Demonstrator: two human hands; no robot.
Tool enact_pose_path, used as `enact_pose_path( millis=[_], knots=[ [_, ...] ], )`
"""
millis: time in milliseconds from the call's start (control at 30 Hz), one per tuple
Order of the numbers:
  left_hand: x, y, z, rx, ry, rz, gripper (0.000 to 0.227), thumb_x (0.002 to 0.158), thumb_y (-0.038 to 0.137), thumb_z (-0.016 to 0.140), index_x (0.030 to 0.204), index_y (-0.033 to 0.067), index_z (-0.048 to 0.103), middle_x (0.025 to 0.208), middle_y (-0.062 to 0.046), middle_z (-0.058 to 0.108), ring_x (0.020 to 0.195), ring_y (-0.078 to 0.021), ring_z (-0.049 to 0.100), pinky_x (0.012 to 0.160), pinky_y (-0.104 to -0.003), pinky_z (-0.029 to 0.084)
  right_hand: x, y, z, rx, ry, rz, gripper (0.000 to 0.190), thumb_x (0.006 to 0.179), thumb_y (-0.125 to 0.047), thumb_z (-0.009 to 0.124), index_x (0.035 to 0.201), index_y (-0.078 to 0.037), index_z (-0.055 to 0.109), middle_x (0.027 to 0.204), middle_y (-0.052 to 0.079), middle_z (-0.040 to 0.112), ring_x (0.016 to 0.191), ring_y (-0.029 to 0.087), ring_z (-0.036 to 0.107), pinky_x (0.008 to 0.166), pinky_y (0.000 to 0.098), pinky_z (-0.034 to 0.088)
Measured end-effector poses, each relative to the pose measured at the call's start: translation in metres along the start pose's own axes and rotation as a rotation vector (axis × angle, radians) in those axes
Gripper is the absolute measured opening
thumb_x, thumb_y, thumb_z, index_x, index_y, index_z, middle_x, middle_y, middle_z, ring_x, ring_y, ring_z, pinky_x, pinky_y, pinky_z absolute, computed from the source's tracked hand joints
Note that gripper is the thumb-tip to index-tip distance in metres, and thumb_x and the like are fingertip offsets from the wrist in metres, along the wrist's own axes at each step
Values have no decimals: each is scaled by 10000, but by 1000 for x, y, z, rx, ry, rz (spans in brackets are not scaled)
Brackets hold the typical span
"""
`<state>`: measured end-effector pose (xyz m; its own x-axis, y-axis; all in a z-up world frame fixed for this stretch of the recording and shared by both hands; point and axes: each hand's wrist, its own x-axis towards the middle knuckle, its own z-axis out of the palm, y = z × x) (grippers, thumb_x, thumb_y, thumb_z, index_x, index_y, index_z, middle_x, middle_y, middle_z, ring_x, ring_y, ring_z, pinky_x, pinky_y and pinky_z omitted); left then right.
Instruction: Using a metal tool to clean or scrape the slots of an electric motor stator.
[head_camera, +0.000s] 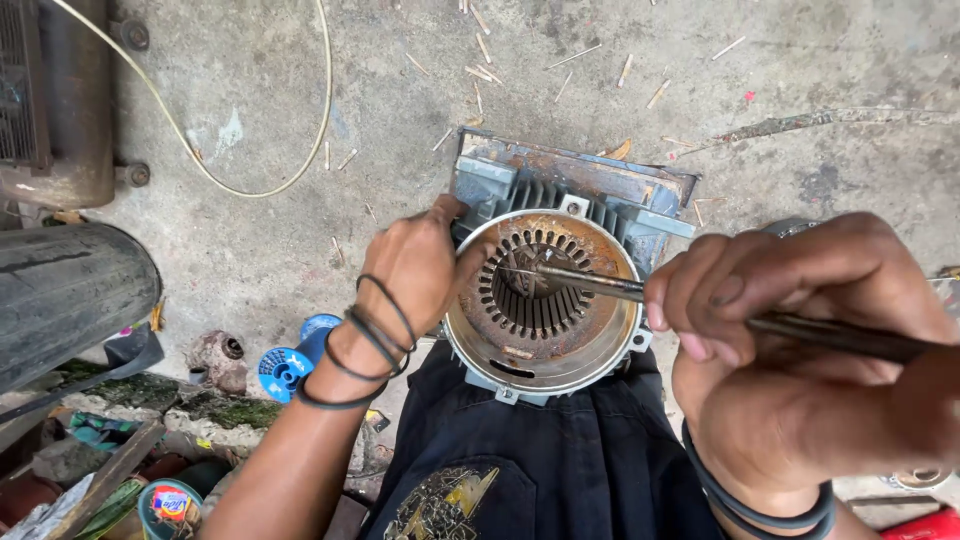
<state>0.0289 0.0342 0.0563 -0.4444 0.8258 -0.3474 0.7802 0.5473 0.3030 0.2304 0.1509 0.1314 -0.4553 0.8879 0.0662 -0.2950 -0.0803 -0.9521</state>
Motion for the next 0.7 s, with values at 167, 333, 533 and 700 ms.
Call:
enact_pose_path(
  millis=[167, 333, 533, 700],
  knots=[
    [-17, 9, -24, -119, 262, 190, 372, 841, 257, 818, 1141, 75, 692, 1258, -124, 649, 1247, -363, 540, 1030, -482, 487, 15, 1, 6, -21, -73, 1, 701, 1061, -834, 630, 929, -157, 504, 587, -61, 377, 489, 58, 451, 584, 229, 552],
    [-7, 0, -4, -334, 325, 412, 212, 840, 344, 807, 882, 143, 753, 1421, -87, 542, 1452, -380, 335, 1259, -596, 312, 48, -1, 24, 8, -123, 92, 561, 1030, -717, 594, 926, -170, 535, 615, -33, 429, 516, 65, 443, 565, 234, 509],
    [2, -2, -4, -385, 105, 465, 128, 848, 255, 790, 903, 146, 827, 1501, -126, 435, 1497, -454, 193, 1274, -576, 204, 78, 12, 45, 65, -105, 146, 548, 968, -629, 635, 869, -99, 540, 625, -3, 407, 527, 90, 416, 536, 254, 439],
    [3, -3, 0, -393, 95, 441, 150, 805, 279, 831, 910, 175, 848, 1551, -105, 392, 1528, -459, 72, 1287, -619, 100, 84, 22, 48, 80, -135, 148, 525, 996, -534, 648, 853, -37, 556, 663, 32, 431, 553, 98, 411, 528, 257, 391]
  ],
)
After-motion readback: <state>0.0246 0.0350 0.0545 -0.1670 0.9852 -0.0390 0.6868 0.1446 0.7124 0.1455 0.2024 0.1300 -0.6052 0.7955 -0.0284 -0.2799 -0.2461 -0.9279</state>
